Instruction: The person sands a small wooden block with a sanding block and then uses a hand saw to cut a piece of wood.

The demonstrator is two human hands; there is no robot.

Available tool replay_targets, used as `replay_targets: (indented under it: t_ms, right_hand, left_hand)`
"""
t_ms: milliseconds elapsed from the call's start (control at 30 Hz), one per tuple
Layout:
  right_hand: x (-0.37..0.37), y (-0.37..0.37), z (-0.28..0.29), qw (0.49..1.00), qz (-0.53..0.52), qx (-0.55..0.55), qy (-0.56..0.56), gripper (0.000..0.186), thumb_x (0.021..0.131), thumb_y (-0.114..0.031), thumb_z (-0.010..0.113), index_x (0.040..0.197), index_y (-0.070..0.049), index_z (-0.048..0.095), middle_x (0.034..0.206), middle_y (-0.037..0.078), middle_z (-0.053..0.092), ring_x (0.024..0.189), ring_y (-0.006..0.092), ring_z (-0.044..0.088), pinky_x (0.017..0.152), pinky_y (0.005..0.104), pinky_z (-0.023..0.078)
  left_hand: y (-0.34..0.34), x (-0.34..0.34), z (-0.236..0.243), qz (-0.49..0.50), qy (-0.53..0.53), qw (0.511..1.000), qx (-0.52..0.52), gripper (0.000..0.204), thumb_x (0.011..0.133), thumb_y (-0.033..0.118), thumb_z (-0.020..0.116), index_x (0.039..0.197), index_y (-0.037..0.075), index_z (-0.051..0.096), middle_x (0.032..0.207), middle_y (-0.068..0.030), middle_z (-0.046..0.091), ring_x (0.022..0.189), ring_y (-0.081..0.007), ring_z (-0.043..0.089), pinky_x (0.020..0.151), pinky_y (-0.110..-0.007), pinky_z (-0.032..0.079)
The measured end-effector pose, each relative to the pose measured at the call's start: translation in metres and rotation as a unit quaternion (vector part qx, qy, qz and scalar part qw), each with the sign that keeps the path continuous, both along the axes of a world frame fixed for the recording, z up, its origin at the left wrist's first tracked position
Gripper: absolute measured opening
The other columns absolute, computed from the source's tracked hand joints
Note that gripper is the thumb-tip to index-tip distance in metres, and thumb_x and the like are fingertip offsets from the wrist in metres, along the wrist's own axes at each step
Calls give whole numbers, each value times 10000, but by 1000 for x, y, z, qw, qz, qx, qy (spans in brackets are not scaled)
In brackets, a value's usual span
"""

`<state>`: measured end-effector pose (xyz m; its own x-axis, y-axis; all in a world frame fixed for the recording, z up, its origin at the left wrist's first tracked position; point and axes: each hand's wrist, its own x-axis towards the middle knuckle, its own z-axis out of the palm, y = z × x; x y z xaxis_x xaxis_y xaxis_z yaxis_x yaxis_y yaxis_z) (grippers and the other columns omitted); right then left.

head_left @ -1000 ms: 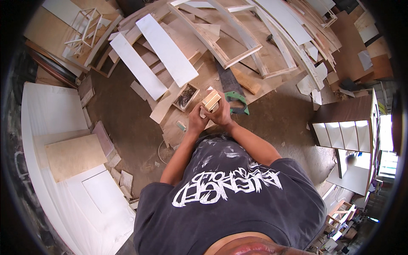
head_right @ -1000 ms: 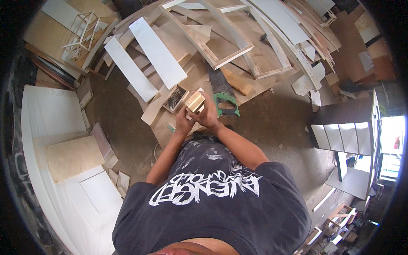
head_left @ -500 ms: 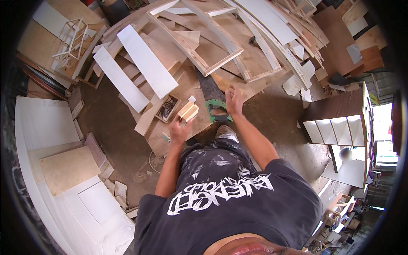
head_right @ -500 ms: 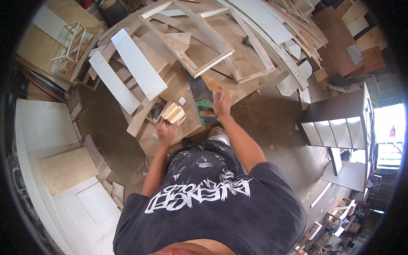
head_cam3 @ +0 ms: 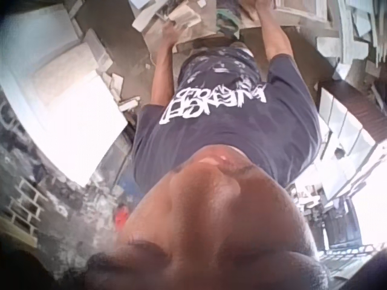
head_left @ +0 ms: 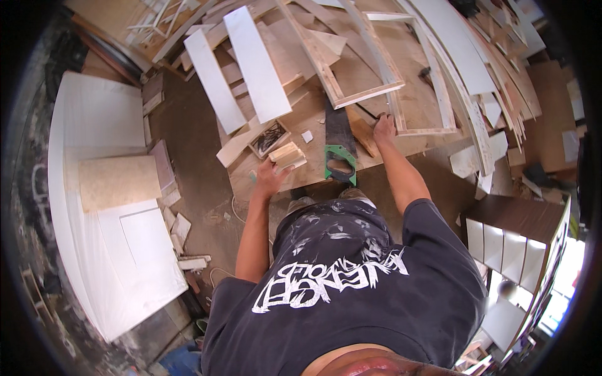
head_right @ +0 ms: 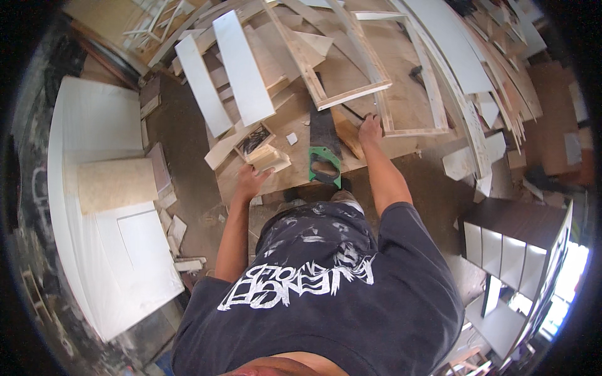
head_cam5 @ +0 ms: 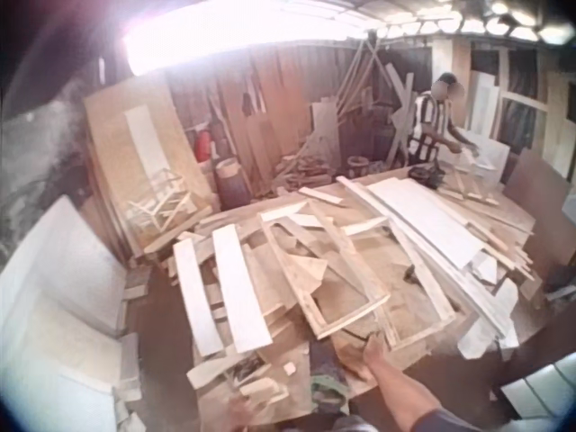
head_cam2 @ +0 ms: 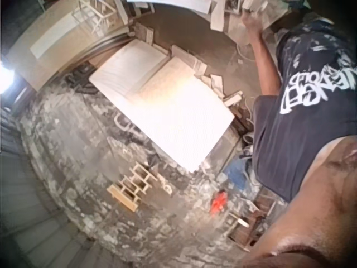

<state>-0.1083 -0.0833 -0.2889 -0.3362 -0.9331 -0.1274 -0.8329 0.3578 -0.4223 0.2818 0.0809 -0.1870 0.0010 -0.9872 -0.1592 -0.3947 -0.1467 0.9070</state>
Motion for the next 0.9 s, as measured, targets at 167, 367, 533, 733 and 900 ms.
replay_targets:
  t_ms: [167,367,533,733,900]
  right_hand:
    - [-3,7,18,996,19,31,82,258,1041,-147,519,1264,-59,614,1325,182,581,1181,396,676,979,523,556]
    - [9,44,35,965,67,-187,172,243,1034,-124,554,1246,-18,605,1245,206,616,1085,410,664,934,549,528]
    - [70,89,70,909,-18,-200,-364,175,1007,-152,572,1061,6,625,972,138,628,943,251,626,864,430,506]
    - [189,152,156,908,168,-221,-313,536,859,-185,806,1314,14,605,1130,176,678,1061,319,685,941,402,546]
    - [234,157,123,894,194,-344,-212,942,690,-260,998,1451,14,515,1303,235,665,1150,411,690,964,456,573]
  left_hand:
    - [-4,-7,-3,12,5,999,40,512,910,102,833,1364,-26,634,1271,-133,743,1213,-209,696,1083,-379,533]
    - [-1,-6,-19,12,100,992,-71,526,892,148,844,1355,-12,654,1235,-145,765,1161,-228,730,1030,-382,564]
    - [-3,-12,-2,-1,50,996,-71,501,891,134,829,1338,-19,662,1208,-182,770,1155,-280,746,999,-392,574]
    - [-4,-9,-17,-16,46,985,-163,445,896,119,802,1305,1,673,1167,-229,761,1144,-337,747,967,-389,579]
    - [-5,-6,-24,-16,68,983,-168,419,872,66,752,1281,20,677,1109,-226,763,1095,-364,756,912,-402,585]
